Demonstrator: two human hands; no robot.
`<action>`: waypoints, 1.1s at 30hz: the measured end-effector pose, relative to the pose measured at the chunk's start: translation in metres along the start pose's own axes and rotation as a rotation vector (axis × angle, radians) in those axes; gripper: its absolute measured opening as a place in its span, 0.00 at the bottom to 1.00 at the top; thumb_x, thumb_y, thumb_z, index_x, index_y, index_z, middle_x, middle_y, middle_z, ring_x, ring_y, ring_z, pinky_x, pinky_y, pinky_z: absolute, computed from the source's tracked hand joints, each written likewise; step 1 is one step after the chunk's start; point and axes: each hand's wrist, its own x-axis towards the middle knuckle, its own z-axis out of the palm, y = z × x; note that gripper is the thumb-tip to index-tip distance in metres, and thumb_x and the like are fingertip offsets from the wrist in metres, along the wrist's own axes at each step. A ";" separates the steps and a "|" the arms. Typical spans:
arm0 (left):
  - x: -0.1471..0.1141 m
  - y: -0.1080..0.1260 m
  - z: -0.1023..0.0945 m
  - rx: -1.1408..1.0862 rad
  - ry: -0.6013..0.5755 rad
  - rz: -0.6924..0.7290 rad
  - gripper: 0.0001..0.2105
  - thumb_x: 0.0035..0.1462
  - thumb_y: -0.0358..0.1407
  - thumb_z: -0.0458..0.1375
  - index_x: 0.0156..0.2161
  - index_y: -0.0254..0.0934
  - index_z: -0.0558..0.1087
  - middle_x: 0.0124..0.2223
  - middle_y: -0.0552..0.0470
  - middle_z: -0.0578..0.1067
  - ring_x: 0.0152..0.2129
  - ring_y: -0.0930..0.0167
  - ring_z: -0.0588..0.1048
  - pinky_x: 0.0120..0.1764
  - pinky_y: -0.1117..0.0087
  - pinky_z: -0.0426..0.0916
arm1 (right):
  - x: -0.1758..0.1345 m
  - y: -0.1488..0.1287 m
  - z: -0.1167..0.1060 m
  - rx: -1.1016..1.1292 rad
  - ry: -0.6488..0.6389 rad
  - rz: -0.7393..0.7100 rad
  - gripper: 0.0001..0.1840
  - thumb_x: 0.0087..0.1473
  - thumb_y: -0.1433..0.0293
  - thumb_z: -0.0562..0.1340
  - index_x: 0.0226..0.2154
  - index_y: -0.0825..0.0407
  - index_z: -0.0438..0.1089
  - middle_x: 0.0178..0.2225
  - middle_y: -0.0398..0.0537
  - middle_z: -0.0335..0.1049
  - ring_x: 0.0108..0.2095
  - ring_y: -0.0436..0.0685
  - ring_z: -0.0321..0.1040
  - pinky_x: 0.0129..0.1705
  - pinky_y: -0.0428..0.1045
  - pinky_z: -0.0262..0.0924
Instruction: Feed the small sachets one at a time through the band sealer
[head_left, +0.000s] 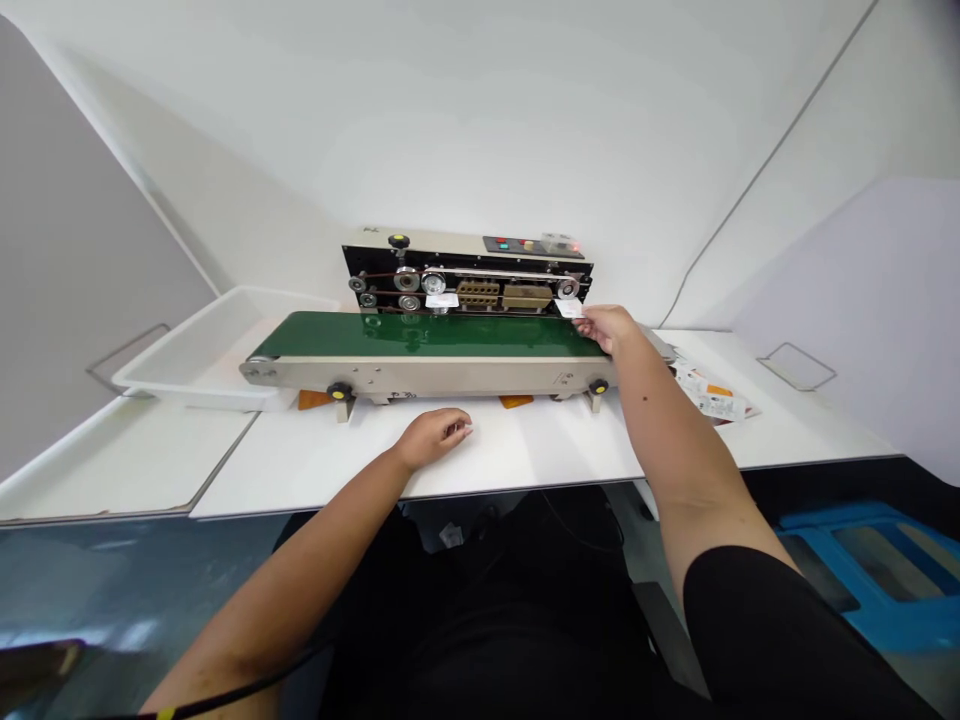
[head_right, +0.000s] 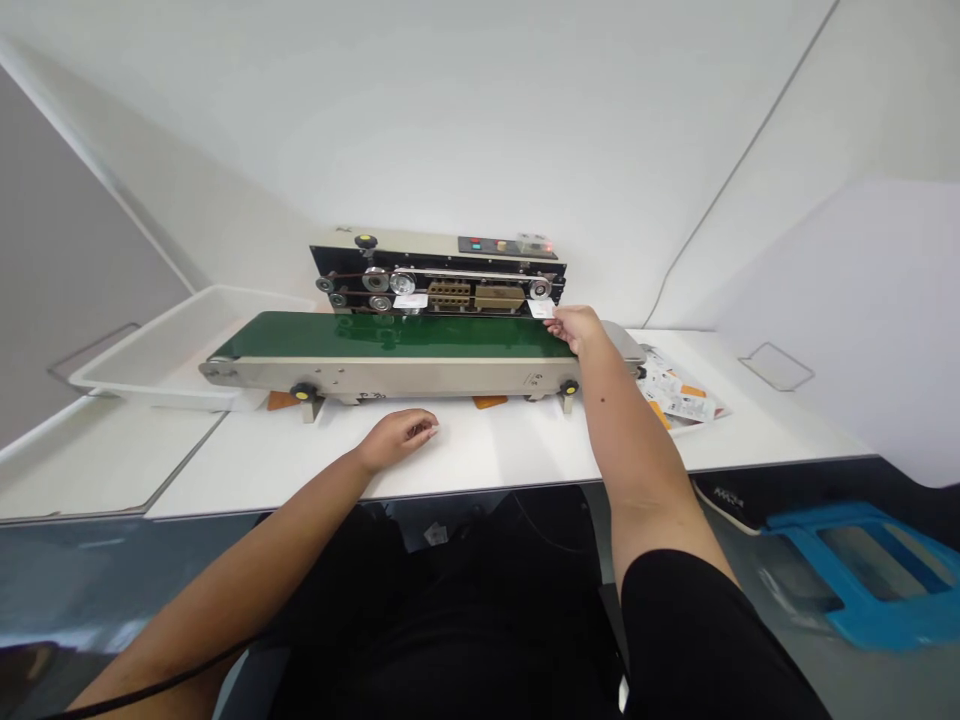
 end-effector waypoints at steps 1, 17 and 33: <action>0.000 0.000 0.000 0.000 -0.005 0.003 0.13 0.65 0.44 0.53 0.43 0.39 0.75 0.35 0.51 0.78 0.29 0.70 0.74 0.33 0.72 0.66 | -0.007 0.001 0.002 -0.056 0.058 -0.068 0.07 0.54 0.69 0.66 0.32 0.57 0.71 0.26 0.49 0.70 0.24 0.51 0.66 0.25 0.46 0.63; 0.003 -0.015 0.012 0.009 0.008 -0.013 0.15 0.62 0.42 0.58 0.51 0.39 0.74 0.56 0.44 0.75 0.54 0.60 0.72 0.60 0.55 0.65 | -0.176 0.136 0.063 -0.969 -0.440 -0.628 0.38 0.61 0.52 0.58 0.65 0.59 0.59 0.66 0.62 0.56 0.67 0.70 0.50 0.66 0.61 0.47; -0.001 0.004 0.000 -0.049 -0.295 0.075 0.39 0.51 0.52 0.68 0.66 0.42 0.64 0.64 0.42 0.69 0.59 0.57 0.70 0.60 0.59 0.64 | -0.247 0.133 0.076 -0.640 -0.863 -0.988 0.41 0.47 0.58 0.74 0.61 0.46 0.64 0.54 0.56 0.68 0.56 0.67 0.63 0.56 0.62 0.61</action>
